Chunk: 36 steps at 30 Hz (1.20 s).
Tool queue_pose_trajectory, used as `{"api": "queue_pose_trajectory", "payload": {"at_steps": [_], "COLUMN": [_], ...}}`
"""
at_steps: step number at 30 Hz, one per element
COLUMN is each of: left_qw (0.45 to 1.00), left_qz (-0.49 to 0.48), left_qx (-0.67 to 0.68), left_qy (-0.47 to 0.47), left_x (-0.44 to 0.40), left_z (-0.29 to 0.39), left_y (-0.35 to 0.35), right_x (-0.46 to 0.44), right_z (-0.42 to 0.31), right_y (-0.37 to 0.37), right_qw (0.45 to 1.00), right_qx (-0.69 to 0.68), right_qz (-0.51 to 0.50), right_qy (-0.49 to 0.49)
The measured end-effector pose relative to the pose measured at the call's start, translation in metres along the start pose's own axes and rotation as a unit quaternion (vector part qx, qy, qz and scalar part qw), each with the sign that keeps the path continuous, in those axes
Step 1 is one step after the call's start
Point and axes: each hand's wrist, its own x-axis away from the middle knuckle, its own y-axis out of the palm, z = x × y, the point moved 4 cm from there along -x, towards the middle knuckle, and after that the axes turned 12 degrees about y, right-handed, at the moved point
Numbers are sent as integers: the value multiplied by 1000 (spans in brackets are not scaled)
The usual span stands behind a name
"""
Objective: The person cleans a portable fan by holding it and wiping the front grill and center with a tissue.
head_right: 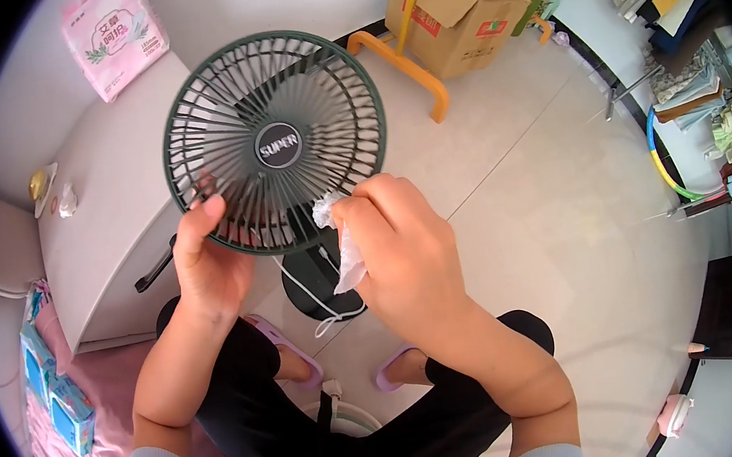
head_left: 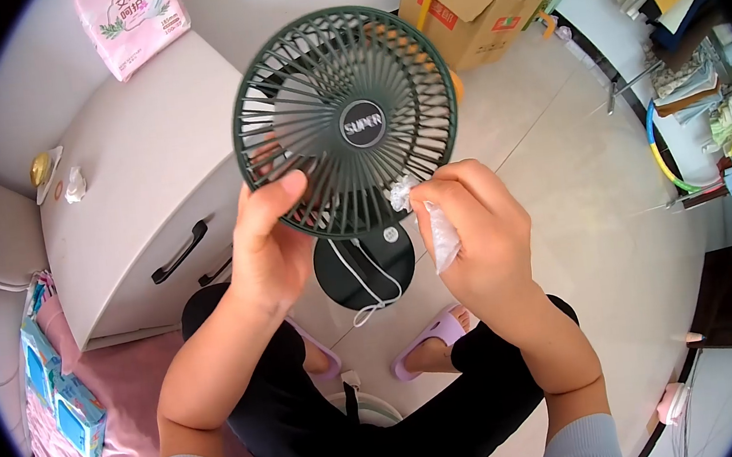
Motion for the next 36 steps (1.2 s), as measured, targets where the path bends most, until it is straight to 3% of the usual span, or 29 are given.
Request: {"api": "queue_pose_trajectory", "payload": {"at_steps": [3,5,10,17,20,23,25,29,34,36], "left_qw": [999,999,999,999,999,998,998,999,999,999], "left_qz": [22,-21,-19,32,-31,-29,-33,-23,-21,-27], "left_qx": [-12,32,15,29,16,-2,16,36,16,22], "left_qy": [27,-5,-44,23,-21,-59,-47,-31,-19,-25], "left_x": [-2,1,7,-1,3,10,5,0,2,2], "left_z": [4,2,-10,5,-4,-12,-9,-4,-6,-5], "left_y": [-3,2,6,-7,2,4,6,0,0,4], "right_x": [-2,-5,-5,-2,-5,-6,-10,-19,-16,-11], "right_z": [-1,-4,-5,-2,-7,-7,-4,5,-3,0], "right_y": [0,0,0,2,1,-1,-12,-38,-14,-1], "right_qw": [1000,1000,998,1000,999,996,995,980,987,984], "right_qx": [-6,-19,-27,-4,-13,-5,-77,-135,-35,-5], "right_qz": [0,14,52,-5,32,70,51,135,108,110], "right_qy": [-5,-11,-25,-15,-32,-54,-47,57,-117,-139]}}
